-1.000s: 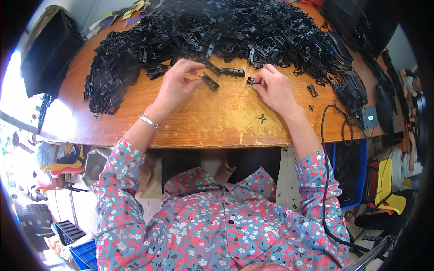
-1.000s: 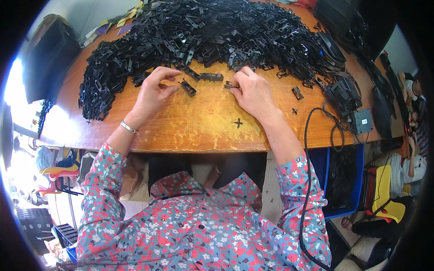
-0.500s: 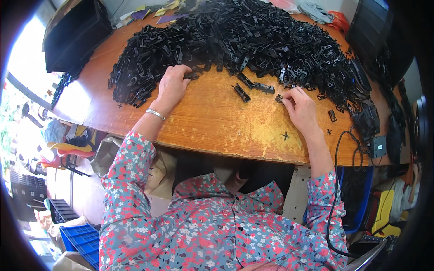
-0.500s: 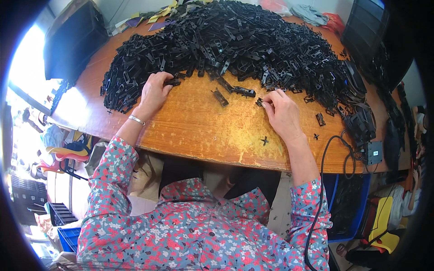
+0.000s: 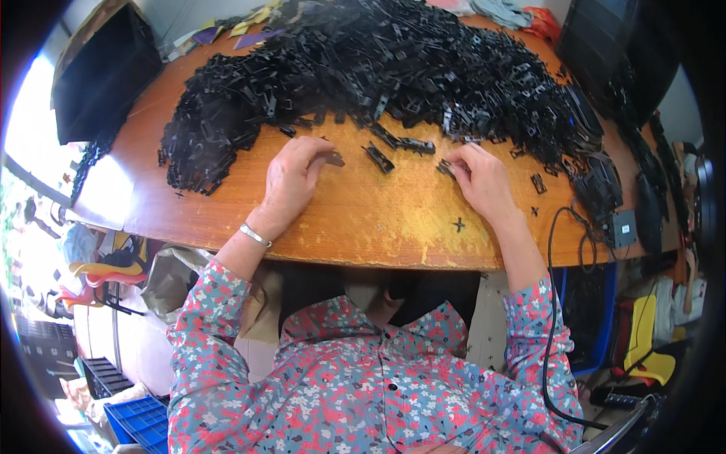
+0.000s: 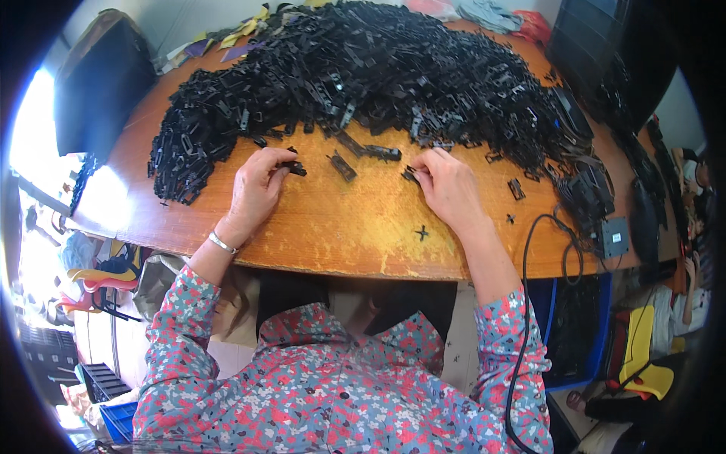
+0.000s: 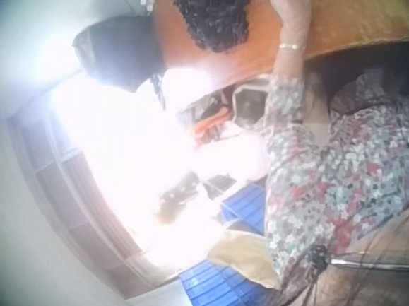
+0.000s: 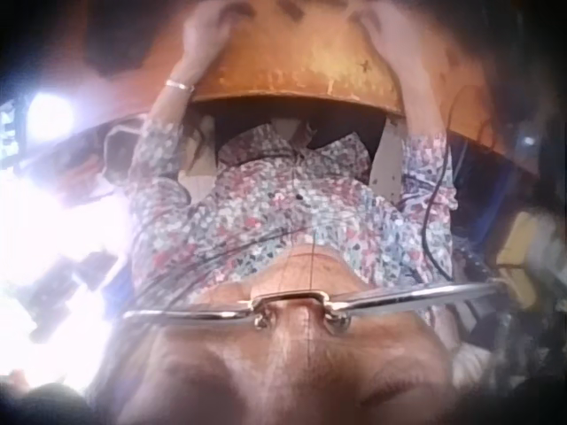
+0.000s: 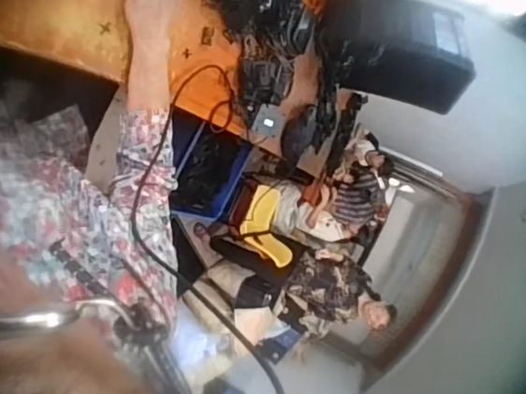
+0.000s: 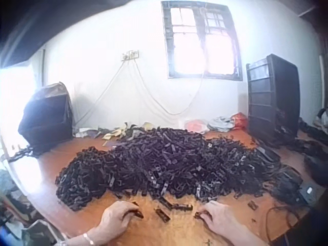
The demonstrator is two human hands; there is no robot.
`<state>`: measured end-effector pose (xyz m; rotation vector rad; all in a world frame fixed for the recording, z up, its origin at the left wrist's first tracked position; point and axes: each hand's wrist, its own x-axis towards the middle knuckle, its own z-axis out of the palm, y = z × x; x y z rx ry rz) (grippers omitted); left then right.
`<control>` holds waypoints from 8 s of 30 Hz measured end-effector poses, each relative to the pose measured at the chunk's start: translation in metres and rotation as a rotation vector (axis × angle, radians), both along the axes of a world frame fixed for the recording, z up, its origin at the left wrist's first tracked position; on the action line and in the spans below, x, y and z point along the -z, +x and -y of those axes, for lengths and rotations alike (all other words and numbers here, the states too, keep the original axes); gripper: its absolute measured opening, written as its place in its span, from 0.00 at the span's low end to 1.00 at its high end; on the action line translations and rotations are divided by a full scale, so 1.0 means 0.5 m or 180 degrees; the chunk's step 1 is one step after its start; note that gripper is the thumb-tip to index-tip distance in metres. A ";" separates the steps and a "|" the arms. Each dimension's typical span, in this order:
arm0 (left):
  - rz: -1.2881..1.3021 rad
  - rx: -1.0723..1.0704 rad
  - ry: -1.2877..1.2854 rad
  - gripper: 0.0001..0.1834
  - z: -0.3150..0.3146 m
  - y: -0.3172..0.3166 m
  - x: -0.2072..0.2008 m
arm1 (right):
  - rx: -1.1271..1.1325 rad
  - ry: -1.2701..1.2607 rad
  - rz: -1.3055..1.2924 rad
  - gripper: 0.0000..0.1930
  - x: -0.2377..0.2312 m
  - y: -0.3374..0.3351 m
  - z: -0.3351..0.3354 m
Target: The person repeatedly picks up small plastic components from a pile on the table and assembles them together by hand.
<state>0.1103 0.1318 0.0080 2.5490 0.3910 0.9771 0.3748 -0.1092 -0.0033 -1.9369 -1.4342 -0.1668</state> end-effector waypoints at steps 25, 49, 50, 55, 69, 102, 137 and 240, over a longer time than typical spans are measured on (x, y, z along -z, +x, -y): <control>0.0378 0.1132 -0.3432 0.17 0.127 0.040 -0.009 | -0.0196 0.0117 -0.0958 0.06 -0.057 -0.092 0.009; 0.0261 0.1236 -0.3209 0.20 0.311 0.039 -0.019 | -0.0809 0.0912 -0.3588 0.10 -0.021 -0.241 0.057; 0.0202 0.1353 -0.3209 0.20 0.311 0.040 -0.021 | -0.0703 0.0987 -0.3560 0.10 -0.025 -0.238 0.065; 0.0084 0.1423 -0.4084 0.23 0.313 0.030 -0.023 | -0.1056 0.0381 -0.4687 0.13 -0.037 -0.240 0.087; -0.0119 0.0663 -0.0239 0.11 0.108 0.068 -0.116 | -0.1393 0.2089 -0.4037 0.17 -0.099 -0.160 0.169; -0.0055 0.1359 -0.4295 0.24 0.196 0.012 -0.009 | -0.0647 0.0202 -0.3617 0.16 -0.027 -0.250 0.045; 0.0005 0.0779 -0.3216 0.24 0.277 -0.010 0.010 | -0.0126 -0.0211 -0.0200 0.17 -0.029 -0.277 0.042; -0.0534 0.0546 -0.0484 0.30 0.105 0.028 0.001 | 0.0527 -0.0446 0.0906 0.10 -0.010 0.026 -0.008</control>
